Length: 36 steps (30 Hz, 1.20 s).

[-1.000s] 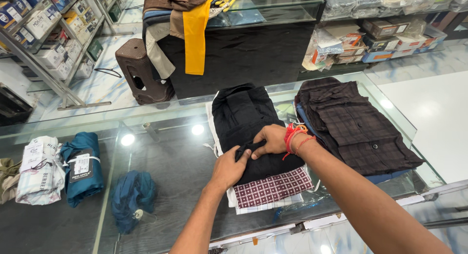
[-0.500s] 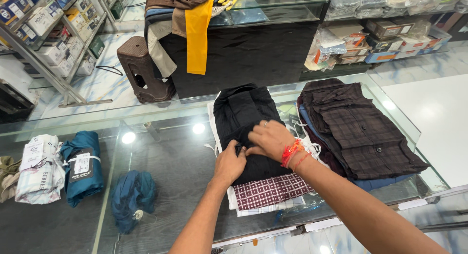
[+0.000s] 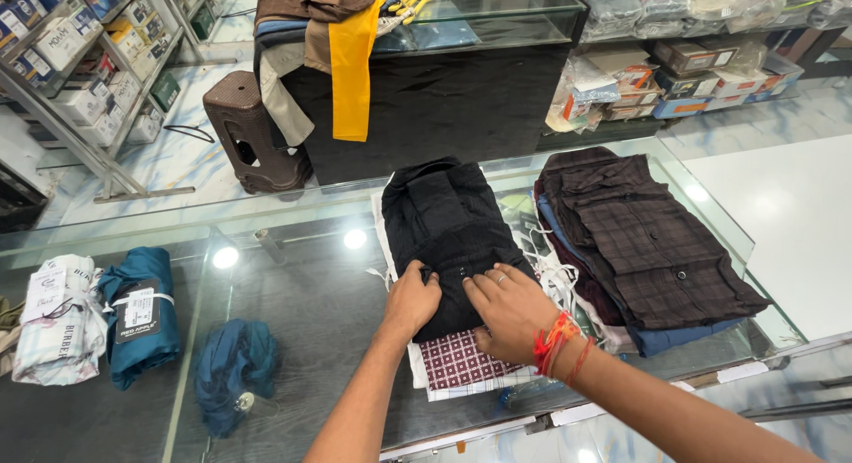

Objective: The person folds a blue shirt and secures it with a white elastic band. They then pick up a black shirt, fold it, and begin to secure it with a band. The folded shirts are placed on a glass display counter.

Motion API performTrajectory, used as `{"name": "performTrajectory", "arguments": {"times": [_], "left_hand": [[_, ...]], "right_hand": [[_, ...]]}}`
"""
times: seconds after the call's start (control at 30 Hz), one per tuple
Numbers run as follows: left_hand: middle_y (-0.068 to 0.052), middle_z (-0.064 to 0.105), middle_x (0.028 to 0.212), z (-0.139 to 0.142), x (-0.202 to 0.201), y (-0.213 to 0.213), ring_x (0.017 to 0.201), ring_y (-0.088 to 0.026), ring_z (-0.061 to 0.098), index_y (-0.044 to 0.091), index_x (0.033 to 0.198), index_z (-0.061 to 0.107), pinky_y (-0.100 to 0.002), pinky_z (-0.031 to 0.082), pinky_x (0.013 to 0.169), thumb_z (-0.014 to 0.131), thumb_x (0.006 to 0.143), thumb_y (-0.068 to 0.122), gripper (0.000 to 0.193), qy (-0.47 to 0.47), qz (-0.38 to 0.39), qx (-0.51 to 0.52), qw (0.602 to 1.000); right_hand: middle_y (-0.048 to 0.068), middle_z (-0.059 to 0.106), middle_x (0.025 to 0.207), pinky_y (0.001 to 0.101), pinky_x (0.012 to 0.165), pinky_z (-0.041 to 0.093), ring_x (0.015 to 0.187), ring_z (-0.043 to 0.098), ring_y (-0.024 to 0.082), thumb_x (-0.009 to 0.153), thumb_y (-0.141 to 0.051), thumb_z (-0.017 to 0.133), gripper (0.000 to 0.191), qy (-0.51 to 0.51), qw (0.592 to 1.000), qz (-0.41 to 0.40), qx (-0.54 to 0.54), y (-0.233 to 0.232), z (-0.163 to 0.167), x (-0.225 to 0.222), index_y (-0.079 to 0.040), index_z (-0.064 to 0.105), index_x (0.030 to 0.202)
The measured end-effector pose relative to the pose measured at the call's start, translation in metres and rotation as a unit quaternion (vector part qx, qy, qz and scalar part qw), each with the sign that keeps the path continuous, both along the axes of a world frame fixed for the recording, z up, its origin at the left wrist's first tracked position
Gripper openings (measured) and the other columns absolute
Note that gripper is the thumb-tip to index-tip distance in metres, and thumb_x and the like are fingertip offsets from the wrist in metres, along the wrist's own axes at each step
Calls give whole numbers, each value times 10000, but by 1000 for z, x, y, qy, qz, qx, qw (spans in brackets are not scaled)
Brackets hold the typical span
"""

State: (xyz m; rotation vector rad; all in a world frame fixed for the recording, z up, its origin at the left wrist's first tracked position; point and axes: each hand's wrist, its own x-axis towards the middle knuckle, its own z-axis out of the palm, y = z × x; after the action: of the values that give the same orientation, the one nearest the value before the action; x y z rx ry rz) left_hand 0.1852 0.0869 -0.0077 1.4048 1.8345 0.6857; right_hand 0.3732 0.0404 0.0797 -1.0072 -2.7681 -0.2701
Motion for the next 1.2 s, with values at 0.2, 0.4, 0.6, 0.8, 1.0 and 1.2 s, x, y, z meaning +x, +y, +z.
{"name": "performTrajectory", "arguments": {"times": [0.2, 0.4, 0.6, 0.8, 1.0, 1.2], "left_hand": [[-243, 661, 1281, 12, 3, -6, 1248, -406, 602, 57, 1367, 548, -454, 460, 1060, 569, 960, 315, 482, 9, 19, -6, 1000], [-205, 668, 1070, 32, 19, -30, 996, -417, 656, 17, 1086, 576, -498, 516, 857, 620, 916, 199, 253, 104, 26, 198, 974], [-128, 587, 820, 37, 29, -60, 806, -324, 582, 80, 862, 598, -448, 477, 735, 593, 981, 157, 142, 209, -77, 429, 876], [-127, 607, 802, 27, 39, -66, 778, -321, 585, 70, 859, 598, -464, 471, 726, 587, 988, 239, 213, 199, -29, 416, 887], [-105, 635, 691, 17, 37, -33, 680, -308, 603, 85, 768, 632, -463, 468, 671, 546, 1016, 285, 330, 259, -26, 378, 889], [-123, 684, 638, 12, 31, -11, 622, -308, 666, 93, 700, 677, -453, 525, 651, 491, 1042, 298, 439, 277, -43, 317, 906]], "right_hand": [[205, 634, 1297, 431, 989, 465, 1177, 610, 339, 670, -75, 728, 668, -53, 998, -27, -38, 11, -13, 2, 10, 578, 1316], [96, 697, 1120, 434, 908, 488, 1058, 656, 286, 713, -82, 726, 501, -112, 985, -48, -123, 18, -3, 3, -79, 617, 1202], [132, 718, 966, 461, 829, 539, 933, 682, 350, 621, -211, 799, 425, -19, 989, -58, -136, 38, 1, -4, -87, 701, 1015], [166, 741, 964, 469, 845, 552, 941, 699, 360, 639, -219, 737, 387, 31, 985, -60, -161, 56, -12, 1, -84, 750, 1002], [200, 728, 1059, 438, 912, 545, 1000, 690, 376, 658, -276, 693, 496, 87, 972, -103, -192, 78, -29, -2, -43, 752, 1092], [171, 696, 1050, 452, 918, 515, 1048, 640, 374, 678, -306, 684, 445, 54, 972, -98, -205, 81, -27, -6, -28, 687, 1026]]}}
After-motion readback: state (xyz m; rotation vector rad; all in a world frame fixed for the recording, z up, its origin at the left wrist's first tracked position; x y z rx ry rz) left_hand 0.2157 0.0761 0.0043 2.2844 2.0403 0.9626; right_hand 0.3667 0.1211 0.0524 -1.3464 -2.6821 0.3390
